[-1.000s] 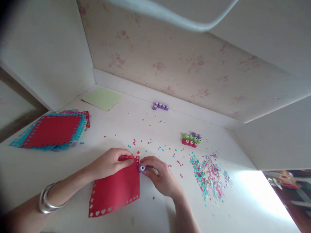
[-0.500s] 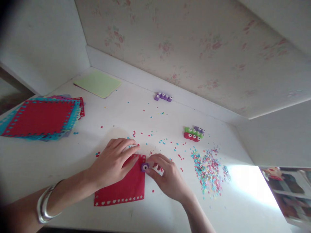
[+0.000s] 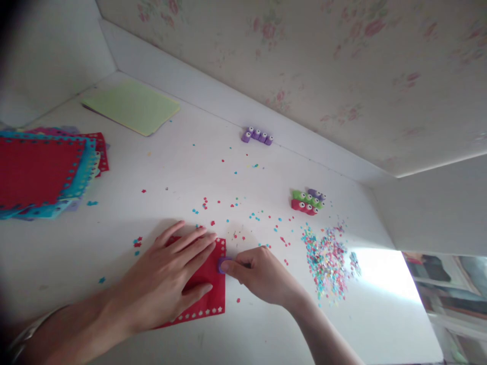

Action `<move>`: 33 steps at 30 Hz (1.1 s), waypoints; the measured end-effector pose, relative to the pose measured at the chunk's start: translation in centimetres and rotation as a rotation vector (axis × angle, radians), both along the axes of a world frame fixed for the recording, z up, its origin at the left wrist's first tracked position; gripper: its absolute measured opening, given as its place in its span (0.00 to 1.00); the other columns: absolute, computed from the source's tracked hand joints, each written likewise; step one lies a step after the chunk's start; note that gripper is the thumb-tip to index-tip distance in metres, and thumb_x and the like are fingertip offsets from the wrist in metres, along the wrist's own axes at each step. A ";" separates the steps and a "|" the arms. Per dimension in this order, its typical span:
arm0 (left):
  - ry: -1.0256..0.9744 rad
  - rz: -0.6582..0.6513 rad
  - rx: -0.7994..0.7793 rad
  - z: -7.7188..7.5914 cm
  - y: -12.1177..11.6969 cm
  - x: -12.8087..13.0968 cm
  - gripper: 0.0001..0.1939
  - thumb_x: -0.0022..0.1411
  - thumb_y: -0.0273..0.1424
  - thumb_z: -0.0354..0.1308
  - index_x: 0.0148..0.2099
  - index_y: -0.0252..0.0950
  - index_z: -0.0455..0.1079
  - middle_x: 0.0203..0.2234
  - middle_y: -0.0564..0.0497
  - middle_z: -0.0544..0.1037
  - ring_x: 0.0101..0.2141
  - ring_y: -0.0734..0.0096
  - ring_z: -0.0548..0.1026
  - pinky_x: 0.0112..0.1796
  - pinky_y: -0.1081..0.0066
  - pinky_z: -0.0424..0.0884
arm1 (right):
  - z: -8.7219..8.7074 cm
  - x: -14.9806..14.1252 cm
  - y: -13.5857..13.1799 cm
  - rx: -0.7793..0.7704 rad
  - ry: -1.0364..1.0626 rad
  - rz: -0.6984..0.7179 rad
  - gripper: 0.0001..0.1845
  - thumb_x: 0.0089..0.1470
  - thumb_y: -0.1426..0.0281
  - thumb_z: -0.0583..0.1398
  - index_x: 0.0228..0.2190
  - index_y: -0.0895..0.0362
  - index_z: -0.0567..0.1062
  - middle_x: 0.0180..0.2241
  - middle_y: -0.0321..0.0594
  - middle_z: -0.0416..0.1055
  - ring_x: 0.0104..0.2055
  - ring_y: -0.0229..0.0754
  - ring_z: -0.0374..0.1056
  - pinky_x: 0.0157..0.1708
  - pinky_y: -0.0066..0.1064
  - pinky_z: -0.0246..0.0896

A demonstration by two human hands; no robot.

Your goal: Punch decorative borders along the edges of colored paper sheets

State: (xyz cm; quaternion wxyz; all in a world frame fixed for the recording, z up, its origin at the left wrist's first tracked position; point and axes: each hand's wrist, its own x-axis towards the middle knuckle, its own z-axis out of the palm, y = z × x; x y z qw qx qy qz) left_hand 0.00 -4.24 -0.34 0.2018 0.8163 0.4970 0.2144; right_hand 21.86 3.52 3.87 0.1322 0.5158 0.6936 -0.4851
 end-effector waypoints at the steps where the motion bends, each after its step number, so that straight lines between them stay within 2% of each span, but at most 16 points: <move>1: -0.005 -0.003 -0.005 0.0 0.0 0.0 0.28 0.66 0.43 0.52 0.63 0.36 0.60 0.61 0.44 0.67 0.62 0.55 0.58 0.63 0.52 0.37 | 0.1 0.0 0.1 -0.009 -0.005 -0.003 0.30 0.58 0.48 0.55 0.16 0.57 0.64 0.15 0.31 0.58 0.18 0.31 0.50 0.17 0.26 0.43; 9: -0.034 -0.004 -0.055 0.0 0.2 -0.2 0.29 0.64 0.42 0.55 0.64 0.38 0.59 0.61 0.48 0.66 0.63 0.56 0.58 0.64 0.52 0.36 | -0.1 0.0 0.4 -0.043 0.016 0.015 0.29 0.59 0.49 0.55 0.17 0.57 0.64 0.15 0.30 0.56 0.18 0.31 0.49 0.17 0.26 0.42; 15: -0.029 0.017 -0.022 0.1 0.3 0.0 0.28 0.64 0.42 0.56 0.63 0.38 0.62 0.60 0.49 0.68 0.61 0.57 0.60 0.64 0.53 0.37 | -0.3 0.1 0.6 -0.045 0.025 0.035 0.29 0.60 0.49 0.54 0.17 0.57 0.64 0.15 0.29 0.51 0.19 0.31 0.45 0.17 0.27 0.40; 20: -0.005 0.031 0.003 0.3 0.5 0.0 0.27 0.66 0.43 0.54 0.63 0.38 0.62 0.59 0.52 0.69 0.61 0.61 0.61 0.64 0.56 0.37 | -0.1 -0.2 0.7 -0.046 0.020 0.051 0.30 0.61 0.52 0.54 0.16 0.57 0.58 0.16 0.28 0.48 0.19 0.31 0.43 0.18 0.28 0.39; 24: 0.013 0.033 0.005 0.2 0.5 0.3 0.26 0.67 0.44 0.52 0.62 0.37 0.64 0.60 0.52 0.69 0.60 0.60 0.62 0.64 0.55 0.39 | 0.1 -0.5 0.2 0.002 0.015 0.035 0.29 0.61 0.56 0.55 0.16 0.57 0.53 0.16 0.28 0.45 0.19 0.31 0.42 0.18 0.28 0.37; 28: 0.003 0.090 0.026 -0.1 0.1 0.8 0.26 0.66 0.44 0.54 0.61 0.37 0.66 0.59 0.52 0.70 0.59 0.57 0.63 0.64 0.53 0.42 | 0.1 -0.6 -0.2 0.040 0.021 0.027 0.28 0.62 0.58 0.54 0.15 0.57 0.54 0.16 0.29 0.47 0.19 0.31 0.43 0.18 0.28 0.38; 33: 0.010 0.102 0.073 -0.6 0.0 1.1 0.26 0.64 0.44 0.56 0.60 0.37 0.67 0.58 0.51 0.71 0.58 0.55 0.65 0.63 0.54 0.45 | -0.1 -0.7 -0.4 0.048 0.035 0.026 0.28 0.63 0.58 0.53 0.16 0.57 0.53 0.16 0.29 0.47 0.20 0.32 0.45 0.20 0.28 0.41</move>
